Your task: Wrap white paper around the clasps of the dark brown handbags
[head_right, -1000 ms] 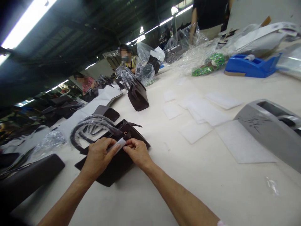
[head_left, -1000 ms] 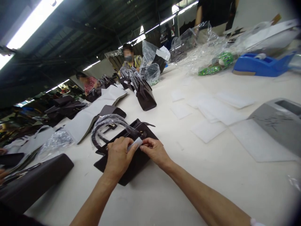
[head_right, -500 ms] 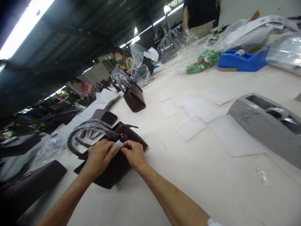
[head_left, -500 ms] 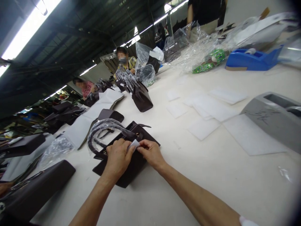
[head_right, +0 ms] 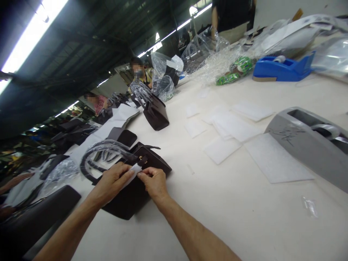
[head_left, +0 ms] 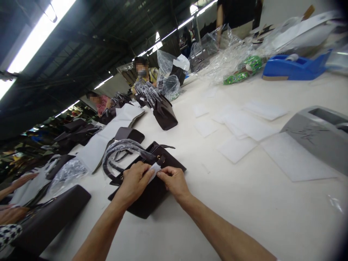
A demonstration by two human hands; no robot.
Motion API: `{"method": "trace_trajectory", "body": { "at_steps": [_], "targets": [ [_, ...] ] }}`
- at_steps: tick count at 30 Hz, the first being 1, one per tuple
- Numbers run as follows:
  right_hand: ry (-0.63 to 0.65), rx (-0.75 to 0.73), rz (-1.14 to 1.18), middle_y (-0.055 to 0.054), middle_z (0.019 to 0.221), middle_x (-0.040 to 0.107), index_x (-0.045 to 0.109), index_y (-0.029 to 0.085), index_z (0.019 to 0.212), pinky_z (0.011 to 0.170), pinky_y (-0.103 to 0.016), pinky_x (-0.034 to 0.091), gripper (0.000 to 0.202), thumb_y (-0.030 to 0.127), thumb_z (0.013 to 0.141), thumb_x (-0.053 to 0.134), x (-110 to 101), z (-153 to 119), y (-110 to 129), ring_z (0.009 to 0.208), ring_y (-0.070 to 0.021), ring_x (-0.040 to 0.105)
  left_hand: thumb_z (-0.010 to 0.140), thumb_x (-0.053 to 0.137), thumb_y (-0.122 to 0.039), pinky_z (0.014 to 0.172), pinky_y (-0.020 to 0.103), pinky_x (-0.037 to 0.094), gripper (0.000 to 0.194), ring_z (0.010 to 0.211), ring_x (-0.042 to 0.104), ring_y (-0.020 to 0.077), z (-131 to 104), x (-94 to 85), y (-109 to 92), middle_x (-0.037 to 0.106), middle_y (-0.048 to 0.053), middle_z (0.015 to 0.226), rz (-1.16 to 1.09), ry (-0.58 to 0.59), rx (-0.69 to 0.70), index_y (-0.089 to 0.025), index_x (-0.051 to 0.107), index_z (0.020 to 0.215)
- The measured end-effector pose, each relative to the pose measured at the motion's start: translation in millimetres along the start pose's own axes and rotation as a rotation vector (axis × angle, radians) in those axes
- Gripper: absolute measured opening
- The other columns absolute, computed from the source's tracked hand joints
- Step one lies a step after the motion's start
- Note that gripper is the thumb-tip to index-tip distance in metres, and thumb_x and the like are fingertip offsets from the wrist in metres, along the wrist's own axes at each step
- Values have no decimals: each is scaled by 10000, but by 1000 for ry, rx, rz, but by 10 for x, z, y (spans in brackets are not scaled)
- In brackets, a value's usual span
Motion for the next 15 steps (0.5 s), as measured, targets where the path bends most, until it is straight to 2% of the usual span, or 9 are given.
{"method": "trace_trajectory", "body": {
  "at_steps": [5, 10, 15],
  "targets": [
    [43, 100, 150, 73, 430, 441, 640, 131, 722, 314, -168, 198, 218, 333, 640, 648, 75, -46, -70, 306, -30, 339, 818, 317, -414, 721, 338, 341, 342, 839, 486, 215, -11, 3, -12, 524, 46, 803, 7, 4, -5, -185, 561, 748],
    [94, 225, 351, 108, 410, 368, 578, 152, 771, 306, -145, 159, 247, 337, 624, 646, 169, -114, -132, 306, -21, 296, 810, 365, -417, 702, 322, 364, 302, 801, 502, 197, -48, 7, 18, 538, 25, 770, -47, -50, 1, -190, 559, 762],
    [186, 320, 535, 115, 467, 398, 491, 190, 773, 303, -140, 141, 237, 294, 617, 634, 251, -177, -152, 303, -16, 278, 770, 467, -402, 597, 264, 379, 271, 589, 482, 124, -92, -13, 74, 521, -36, 670, -202, -138, -12, -201, 497, 950]
  ]
}}
Point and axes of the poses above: each hand's wrist, its own z-axis towards the middle knuckle, its own x-axis out of the palm, y = z × x, the point moved 7 cm from there along z, towards the middle knuckle
